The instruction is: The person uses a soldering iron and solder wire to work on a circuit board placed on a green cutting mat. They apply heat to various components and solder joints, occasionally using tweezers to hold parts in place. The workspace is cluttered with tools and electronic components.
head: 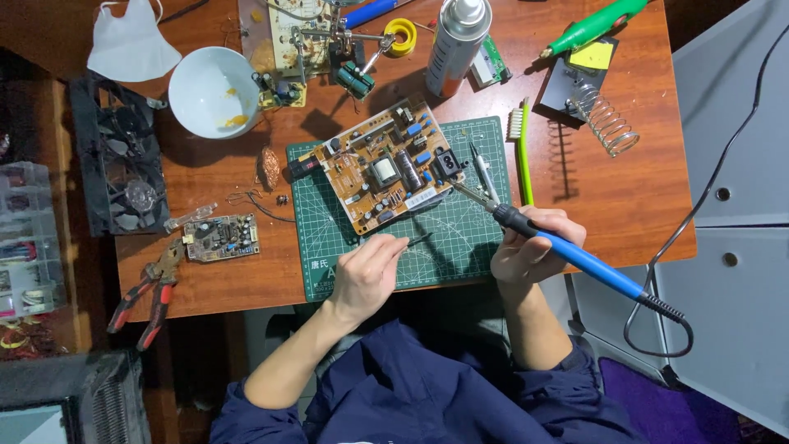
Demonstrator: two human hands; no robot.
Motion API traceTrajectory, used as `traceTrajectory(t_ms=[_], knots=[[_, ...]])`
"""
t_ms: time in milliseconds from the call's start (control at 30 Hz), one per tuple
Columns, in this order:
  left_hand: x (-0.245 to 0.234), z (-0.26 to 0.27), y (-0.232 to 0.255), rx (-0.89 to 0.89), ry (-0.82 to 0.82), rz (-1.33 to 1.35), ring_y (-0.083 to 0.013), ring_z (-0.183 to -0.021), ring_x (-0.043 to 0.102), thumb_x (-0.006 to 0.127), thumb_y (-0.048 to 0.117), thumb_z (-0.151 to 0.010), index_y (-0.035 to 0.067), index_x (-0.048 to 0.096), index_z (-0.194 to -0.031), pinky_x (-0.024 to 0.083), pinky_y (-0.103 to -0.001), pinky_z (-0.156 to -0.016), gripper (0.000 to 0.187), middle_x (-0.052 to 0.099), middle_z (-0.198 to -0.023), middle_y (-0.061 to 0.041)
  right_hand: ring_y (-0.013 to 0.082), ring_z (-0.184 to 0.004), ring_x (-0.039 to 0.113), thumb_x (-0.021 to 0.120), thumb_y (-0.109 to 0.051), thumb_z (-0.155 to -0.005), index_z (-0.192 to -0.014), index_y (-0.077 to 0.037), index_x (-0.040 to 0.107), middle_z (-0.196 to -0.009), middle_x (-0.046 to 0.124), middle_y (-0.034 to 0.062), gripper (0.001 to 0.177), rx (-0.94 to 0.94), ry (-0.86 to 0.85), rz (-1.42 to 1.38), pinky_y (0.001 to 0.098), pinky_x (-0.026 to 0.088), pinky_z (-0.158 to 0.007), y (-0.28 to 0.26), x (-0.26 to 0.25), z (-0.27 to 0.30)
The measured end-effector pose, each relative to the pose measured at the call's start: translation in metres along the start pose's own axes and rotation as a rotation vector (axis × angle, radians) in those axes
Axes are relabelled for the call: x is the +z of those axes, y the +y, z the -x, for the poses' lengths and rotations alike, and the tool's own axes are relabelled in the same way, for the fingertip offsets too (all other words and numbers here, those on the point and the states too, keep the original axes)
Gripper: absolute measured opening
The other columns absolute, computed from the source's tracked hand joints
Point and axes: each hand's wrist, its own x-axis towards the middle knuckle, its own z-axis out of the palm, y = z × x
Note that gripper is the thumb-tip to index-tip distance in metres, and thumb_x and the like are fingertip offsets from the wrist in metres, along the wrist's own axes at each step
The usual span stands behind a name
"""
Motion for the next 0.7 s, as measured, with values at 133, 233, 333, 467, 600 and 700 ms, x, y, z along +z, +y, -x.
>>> traceTrajectory(t_ms=[133, 233, 333, 467, 600, 700], knots=[[-0.006, -0.007, 0.007, -0.003, 0.04, 0.027, -0.0169, -0.062, 0.069, 0.069, -0.001, -0.088, 0.008, 0.074, -0.093, 0.056, -0.022, -0.053, 0.011, 0.065, -0.077, 0.0, 0.0088, -0.037, 0.045, 0.048, -0.033, -0.104, -0.092, 0.004, 0.053, -0.065, 0.053, 0.0085, 0.039, -0.002, -0.008, 0.013, 0.0218, 0.044, -0.043, -0.002, 0.002, -0.003], [-0.008, -0.01, 0.008, -0.008, 0.099, 0.04, -0.0176, -0.063, 0.069, 0.07, 0.001, -0.088, 0.008, 0.075, -0.092, 0.056, -0.022, -0.055, 0.009, 0.067, -0.078, 0.0, 0.0087, -0.037, 0.045, 0.048, -0.035, -0.103, -0.094, 0.003, 0.053, -0.064, 0.052, 0.0079, 0.04, -0.009, -0.009, 0.007, 0.0218, 0.044, -0.043, -0.002, 0.002, -0.004], [-0.01, -0.015, 0.004, -0.002, 0.143, 0.057, -0.0176, -0.064, 0.07, 0.071, 0.0, -0.088, 0.008, 0.076, -0.092, 0.056, -0.023, -0.056, 0.01, 0.068, -0.079, 0.0, 0.009, -0.037, 0.045, 0.049, -0.034, -0.103, -0.094, 0.003, 0.052, -0.065, 0.052, 0.0079, 0.039, -0.006, 0.005, -0.012, 0.0221, 0.044, -0.043, -0.001, 0.002, -0.004], [-0.012, -0.03, -0.006, 0.091, 0.209, -0.043, -0.016, -0.064, 0.067, 0.069, 0.0, -0.089, 0.009, 0.076, -0.093, 0.055, -0.023, -0.058, 0.013, 0.068, -0.083, 0.001, 0.0081, -0.036, 0.043, 0.048, -0.035, -0.104, -0.093, 0.004, 0.052, -0.065, 0.051, 0.0082, 0.041, 0.0, 0.028, 0.033, 0.0222, 0.044, -0.043, -0.002, 0.004, -0.004], [-0.019, -0.057, -0.003, 0.154, 0.208, -0.146, -0.0167, -0.058, 0.062, 0.068, 0.0, -0.091, 0.009, 0.074, -0.093, 0.052, -0.023, -0.053, 0.012, 0.063, -0.08, 0.0, 0.0079, -0.036, 0.042, 0.048, -0.037, -0.104, -0.093, 0.004, 0.05, -0.065, 0.05, 0.0089, 0.042, 0.015, 0.044, 0.034, 0.0226, 0.043, -0.042, -0.001, 0.003, -0.002], [-0.012, -0.06, -0.005, 0.212, 0.22, -0.256, -0.0144, -0.059, 0.061, 0.07, 0.002, -0.089, 0.013, 0.074, -0.092, 0.05, -0.02, -0.053, 0.012, 0.061, -0.078, 0.002, 0.0077, -0.036, 0.042, 0.049, -0.037, -0.103, -0.094, 0.004, 0.05, -0.065, 0.049, 0.009, 0.042, 0.009, 0.054, 0.019, 0.022, 0.043, -0.042, 0.002, 0.003, -0.001]])
